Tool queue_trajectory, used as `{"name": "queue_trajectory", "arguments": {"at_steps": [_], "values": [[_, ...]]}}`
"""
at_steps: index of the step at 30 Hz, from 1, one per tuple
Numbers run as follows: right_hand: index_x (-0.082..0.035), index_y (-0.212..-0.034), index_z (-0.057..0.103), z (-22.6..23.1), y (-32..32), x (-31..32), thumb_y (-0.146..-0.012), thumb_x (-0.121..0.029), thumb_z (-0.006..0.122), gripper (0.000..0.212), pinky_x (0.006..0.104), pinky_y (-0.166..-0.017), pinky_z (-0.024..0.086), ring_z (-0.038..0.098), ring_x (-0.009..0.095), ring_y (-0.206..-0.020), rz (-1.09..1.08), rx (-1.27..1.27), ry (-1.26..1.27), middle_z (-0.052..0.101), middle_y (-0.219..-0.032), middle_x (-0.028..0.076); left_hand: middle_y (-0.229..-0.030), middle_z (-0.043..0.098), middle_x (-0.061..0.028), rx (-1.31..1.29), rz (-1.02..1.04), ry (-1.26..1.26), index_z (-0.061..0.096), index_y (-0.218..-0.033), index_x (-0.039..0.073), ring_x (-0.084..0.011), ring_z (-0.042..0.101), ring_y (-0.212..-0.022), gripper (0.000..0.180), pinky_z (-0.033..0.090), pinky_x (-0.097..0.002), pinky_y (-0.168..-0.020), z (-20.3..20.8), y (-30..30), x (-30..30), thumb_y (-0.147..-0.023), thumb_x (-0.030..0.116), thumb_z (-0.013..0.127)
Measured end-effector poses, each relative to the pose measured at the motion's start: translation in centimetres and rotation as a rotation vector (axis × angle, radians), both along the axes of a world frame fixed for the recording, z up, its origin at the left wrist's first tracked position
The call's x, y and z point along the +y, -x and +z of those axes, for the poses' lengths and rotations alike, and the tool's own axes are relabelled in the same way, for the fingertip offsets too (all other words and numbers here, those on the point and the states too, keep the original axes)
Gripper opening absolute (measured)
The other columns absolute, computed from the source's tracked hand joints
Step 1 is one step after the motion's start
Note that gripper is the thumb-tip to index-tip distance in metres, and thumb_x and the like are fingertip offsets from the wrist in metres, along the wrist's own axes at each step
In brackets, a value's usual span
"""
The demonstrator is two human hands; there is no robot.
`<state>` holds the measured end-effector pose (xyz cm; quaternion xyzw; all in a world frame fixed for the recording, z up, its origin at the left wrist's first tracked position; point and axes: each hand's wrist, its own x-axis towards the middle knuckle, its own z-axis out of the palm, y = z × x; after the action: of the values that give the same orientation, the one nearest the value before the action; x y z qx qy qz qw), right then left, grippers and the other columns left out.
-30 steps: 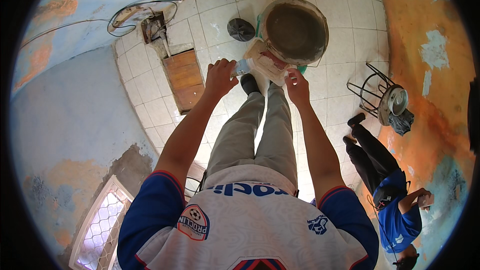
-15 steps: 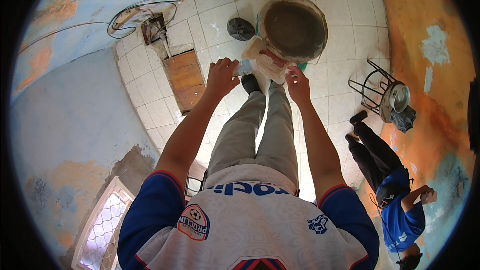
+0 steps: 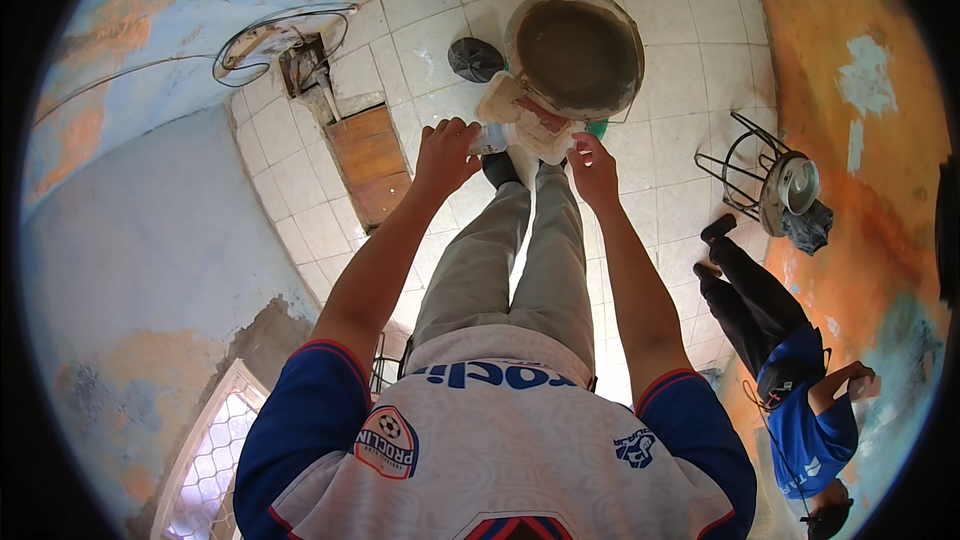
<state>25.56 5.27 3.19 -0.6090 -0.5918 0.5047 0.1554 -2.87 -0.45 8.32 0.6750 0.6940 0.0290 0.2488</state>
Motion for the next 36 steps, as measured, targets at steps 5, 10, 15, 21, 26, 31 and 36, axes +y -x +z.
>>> {"name": "queue_trajectory", "arguments": {"at_steps": [5, 10, 15, 21, 26, 31, 36], "values": [[-0.005, -0.122, 0.063, -0.4, -0.2, -0.1, -0.090, -0.018, 0.066, 0.034, 0.0358, -0.078, 0.055, 0.069, 0.022, -0.083, -0.023, 0.014, -0.003, 0.070, -0.101, 0.014, -0.103, 0.060, -0.0071, 0.006, -0.032, -0.011, 0.063, -0.121, 0.014, -0.0264, 0.060, -0.103, 0.055, 0.046, -0.0458, -0.087, -0.1, -0.3, 0.2, -0.068, 0.022, 0.078], [-0.005, -0.122, 0.063, -0.3, 0.0, -0.4, -0.090, -0.017, 0.066, 0.034, 0.0347, -0.077, 0.055, 0.068, 0.022, -0.083, -0.064, 0.004, 0.027, 0.070, -0.101, 0.014, -0.101, 0.059, -0.0064, 0.017, -0.048, -0.009, 0.064, -0.120, 0.015, -0.0259, 0.060, -0.101, 0.056, 0.046, -0.0452, -0.085, -0.1, -0.7, 0.4, -0.067, 0.022, 0.078], [-0.005, -0.123, 0.063, -0.2, -0.4, -0.6, -0.091, -0.019, 0.066, 0.035, 0.0344, -0.077, 0.055, 0.068, 0.021, -0.083, -0.060, 0.018, 0.032, 0.070, -0.101, 0.013, -0.100, 0.059, -0.0062, 0.020, -0.074, -0.030, 0.065, -0.120, 0.015, -0.0252, 0.060, -0.100, 0.055, 0.046, -0.0448, -0.084, 0.2, -1.1, 0.8, -0.067, 0.022, 0.078], [-0.006, -0.123, 0.063, -0.2, -0.8, -0.6, -0.092, -0.019, 0.065, 0.034, 0.0340, -0.076, 0.055, 0.067, 0.021, -0.083, -0.101, 0.024, 0.064, 0.069, -0.100, 0.012, -0.099, 0.059, -0.0060, 0.057, -0.105, -0.038, 0.065, -0.120, 0.015, -0.0248, 0.060, -0.100, 0.056, 0.045, -0.0452, -0.083, 0.1, -1.1, 1.3, -0.066, 0.022, 0.078], [-0.006, -0.121, 0.063, -0.3, -1.1, -0.8, -0.090, -0.022, 0.066, 0.035, 0.0375, -0.078, 0.055, 0.071, 0.027, -0.086, -0.107, 0.013, 0.070, 0.072, -0.098, 0.016, -0.099, 0.059, -0.0053, 0.073, -0.114, -0.057, 0.065, -0.120, 0.016, -0.0249, 0.060, -0.099, 0.056, 0.045, -0.0457, -0.083, -0.1, -0.6, 1.5, -0.066, 0.022, 0.078], [-0.006, -0.121, 0.063, -0.2, -1.1, -1.0, -0.090, -0.022, 0.067, 0.035, 0.0376, -0.078, 0.055, 0.070, 0.027, -0.084, -0.087, 0.003, 0.047, 0.072, -0.098, 0.016, -0.099, 0.059, -0.0050, 0.111, -0.106, -0.043, 0.065, -0.118, 0.016, -0.0246, 0.060, -0.099, 0.053, 0.045, -0.0457, -0.083, 0.0, 0.1, 1.8, -0.066, 0.021, 0.078], [-0.007, -0.121, 0.063, -0.7, -1.3, -1.0, -0.090, -0.021, 0.066, 0.035, 0.0374, -0.077, 0.055, 0.070, 0.027, -0.084, -0.080, 0.011, 0.047, 0.071, -0.097, 0.016, -0.099, 0.059, -0.0050, 0.115, -0.100, -0.050, 0.064, -0.117, 0.016, -0.0252, 0.061, -0.099, 0.053, 0.046, -0.0465, -0.084, 0.2, 0.7, 2.1, -0.066, 0.020, 0.078]]}}
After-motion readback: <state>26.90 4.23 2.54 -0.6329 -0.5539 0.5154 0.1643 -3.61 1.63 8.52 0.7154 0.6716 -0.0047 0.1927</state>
